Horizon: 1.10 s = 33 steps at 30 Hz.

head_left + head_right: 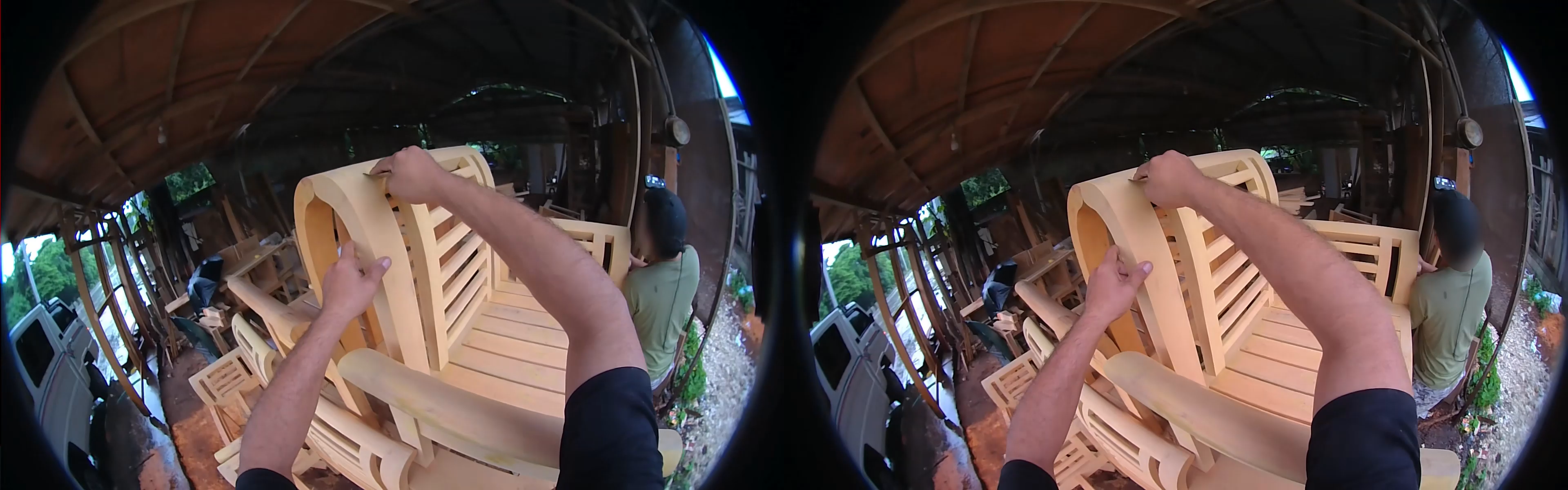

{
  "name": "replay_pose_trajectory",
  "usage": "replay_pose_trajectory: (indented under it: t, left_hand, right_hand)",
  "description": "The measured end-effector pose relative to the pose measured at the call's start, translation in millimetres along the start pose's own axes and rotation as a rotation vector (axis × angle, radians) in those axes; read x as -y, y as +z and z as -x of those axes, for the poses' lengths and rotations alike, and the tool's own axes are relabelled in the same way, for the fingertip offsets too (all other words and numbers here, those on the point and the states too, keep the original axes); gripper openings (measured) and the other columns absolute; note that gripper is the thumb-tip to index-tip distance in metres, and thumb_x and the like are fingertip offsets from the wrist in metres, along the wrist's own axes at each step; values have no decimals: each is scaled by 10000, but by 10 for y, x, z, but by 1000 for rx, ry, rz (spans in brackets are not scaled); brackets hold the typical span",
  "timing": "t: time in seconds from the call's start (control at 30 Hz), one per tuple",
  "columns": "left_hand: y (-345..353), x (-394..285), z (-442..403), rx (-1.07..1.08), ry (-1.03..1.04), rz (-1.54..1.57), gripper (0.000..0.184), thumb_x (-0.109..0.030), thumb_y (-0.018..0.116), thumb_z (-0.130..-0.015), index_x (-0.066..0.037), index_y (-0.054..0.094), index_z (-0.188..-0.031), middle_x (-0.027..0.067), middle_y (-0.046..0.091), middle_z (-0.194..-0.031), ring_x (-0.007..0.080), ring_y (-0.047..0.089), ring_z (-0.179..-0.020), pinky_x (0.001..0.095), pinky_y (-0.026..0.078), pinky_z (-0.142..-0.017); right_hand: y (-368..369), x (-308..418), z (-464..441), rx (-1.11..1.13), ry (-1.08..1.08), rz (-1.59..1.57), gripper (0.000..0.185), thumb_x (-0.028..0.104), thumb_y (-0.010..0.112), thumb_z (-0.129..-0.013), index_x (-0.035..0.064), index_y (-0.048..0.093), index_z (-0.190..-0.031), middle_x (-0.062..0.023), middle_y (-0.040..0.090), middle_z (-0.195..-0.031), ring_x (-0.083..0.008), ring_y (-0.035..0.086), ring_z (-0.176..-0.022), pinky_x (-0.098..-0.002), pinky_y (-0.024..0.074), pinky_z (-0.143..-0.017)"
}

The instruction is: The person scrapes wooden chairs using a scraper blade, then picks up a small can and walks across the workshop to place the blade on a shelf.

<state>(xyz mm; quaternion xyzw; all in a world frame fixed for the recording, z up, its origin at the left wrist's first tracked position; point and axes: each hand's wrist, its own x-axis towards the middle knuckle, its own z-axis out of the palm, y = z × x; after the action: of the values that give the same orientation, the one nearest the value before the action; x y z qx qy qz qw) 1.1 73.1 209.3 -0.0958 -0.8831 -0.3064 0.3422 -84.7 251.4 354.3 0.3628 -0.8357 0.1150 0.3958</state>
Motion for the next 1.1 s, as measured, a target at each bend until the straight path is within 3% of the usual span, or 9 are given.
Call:
replay_pose_trajectory:
  t: [0.13,0.33,0.53,0.63,0.67,0.8,0.93,1.03,1.1]
  left_hand:
    - [29,48,1,-20,32,60,611,-404,699,-913,40,505,-1285,157,704,-764,323,717,-769,439,545,-718]
    - [-27,-46,28,-12,30,49,560,-399,704,-904,29,525,-1217,168,702,-766,355,712,-778,459,544,-730]
    - [6,-2,8,-32,46,29,579,-401,708,-903,37,521,-1231,170,700,-755,357,710,-768,464,539,-709]
    - [9,-1,10,-19,-8,-9,578,-365,717,-918,7,503,-1305,123,741,-842,240,732,-777,350,556,-732]
    - [14,0,6,-9,-14,-9,575,-360,719,-919,7,503,-1306,122,740,-845,232,732,-775,344,557,-733]
    - [32,39,0,-2,-28,3,556,-341,722,-923,8,509,-1300,119,738,-849,206,733,-770,323,560,-736]
    - [38,47,-11,-9,-30,20,538,-325,725,-925,10,513,-1288,114,735,-839,190,733,-774,320,563,-733]
    - [110,155,-36,-58,50,76,745,-440,728,-889,78,471,-1358,102,658,-688,288,685,-674,407,533,-645]
    - [116,168,-36,-51,41,73,738,-438,726,-890,78,475,-1354,106,661,-691,294,688,-679,410,535,-650]
  right_hand:
    - [202,-51,137,-210,-211,17,399,72,592,-742,72,771,-1098,-166,754,-936,-314,682,-949,-391,556,-896]
    - [319,4,316,-279,-201,-51,410,-14,595,-710,33,772,-1077,-148,756,-896,-301,640,-886,-384,558,-806]
    - [184,41,518,-368,-203,-99,407,-13,593,-717,42,764,-1082,-134,739,-853,-295,640,-869,-387,564,-794]
    - [-19,-105,319,-394,-103,-61,399,30,585,-734,96,774,-1079,-134,738,-862,-297,650,-892,-406,567,-822]
    - [-43,-171,199,-353,-24,-66,373,78,576,-769,151,786,-1069,-133,747,-903,-309,673,-954,-416,562,-884]
    - [-284,-70,-17,-87,131,-192,340,110,564,-830,169,783,-1083,-126,746,-1067,-333,686,-1021,-396,536,-972]
    - [-274,-58,-211,36,95,-158,313,134,574,-839,168,790,-1063,-129,743,-1080,-323,688,-1018,-385,530,-980]
    - [-242,-26,-237,55,81,-137,301,146,578,-843,168,792,-1053,-127,743,-1080,-317,688,-1021,-379,523,-989]
    - [-206,-22,-195,52,76,-127,298,150,577,-846,168,793,-1051,-121,744,-1081,-314,686,-1030,-377,519,-995]
